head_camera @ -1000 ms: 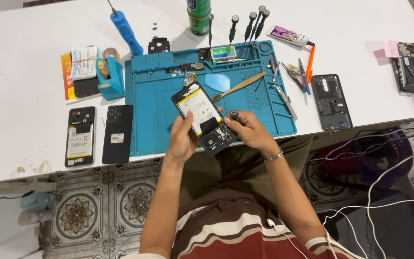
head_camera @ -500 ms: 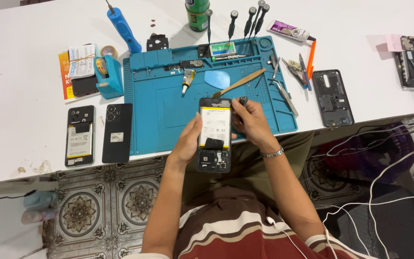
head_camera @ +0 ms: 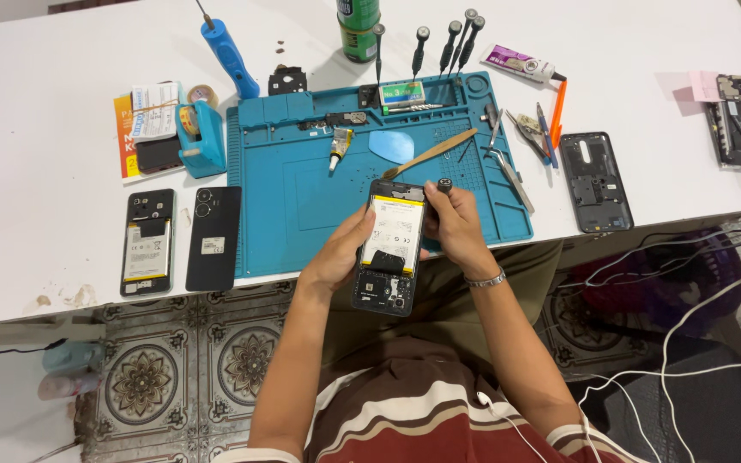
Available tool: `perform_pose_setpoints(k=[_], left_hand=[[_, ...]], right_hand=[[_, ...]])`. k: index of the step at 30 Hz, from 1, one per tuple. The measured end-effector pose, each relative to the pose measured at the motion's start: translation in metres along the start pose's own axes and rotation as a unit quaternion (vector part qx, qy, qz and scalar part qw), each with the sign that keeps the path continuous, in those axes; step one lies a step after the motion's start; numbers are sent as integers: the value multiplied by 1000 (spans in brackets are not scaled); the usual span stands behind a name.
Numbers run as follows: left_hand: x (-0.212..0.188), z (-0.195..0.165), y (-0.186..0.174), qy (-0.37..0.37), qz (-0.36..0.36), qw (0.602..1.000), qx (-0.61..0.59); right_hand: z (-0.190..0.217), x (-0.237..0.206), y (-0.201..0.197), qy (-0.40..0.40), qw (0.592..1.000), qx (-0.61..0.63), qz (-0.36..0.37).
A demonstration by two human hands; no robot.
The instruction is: The person reassembles a disassembled smartphone on a repair bench. They connect internal ribbon cables, place the display assembly onto the chassis, and secure the battery cover with screws using a screwdriver. The phone remains open at the end of the clip.
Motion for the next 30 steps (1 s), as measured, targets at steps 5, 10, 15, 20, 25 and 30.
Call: perform_pose_setpoints(k=[5, 10, 15, 20, 25, 30], left_hand=[[10, -8, -12, 85, -54, 992, -72], [2, -27, -15, 190, -76, 973, -110], [0, -29, -16, 202, -101, 967, -118], [-3, -24, -12, 194, -51, 977, -73], [-3, -20, -26, 171, -97, 968, -153], [-1, -15, -21, 118, -93, 988, -40]], right_hand=[[4, 4, -4, -1, 1000, 2, -20], [4, 6, 3, 37, 998, 42, 7], [9, 4, 13, 18, 997, -18, 72], [9, 3, 6, 11, 999, 32, 35], [12, 6, -11, -31, 989, 119, -84], [15, 8, -20, -78, 975, 146, -148]])
Point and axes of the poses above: each hand's wrist, its own x-axis towards the middle knuckle, its own y-axis out of the palm, z = x × y, the point moved 7 cm from there along x, towards the middle knuckle, and after that the axes turned 1 degree about -y, right-handed, at the moved point
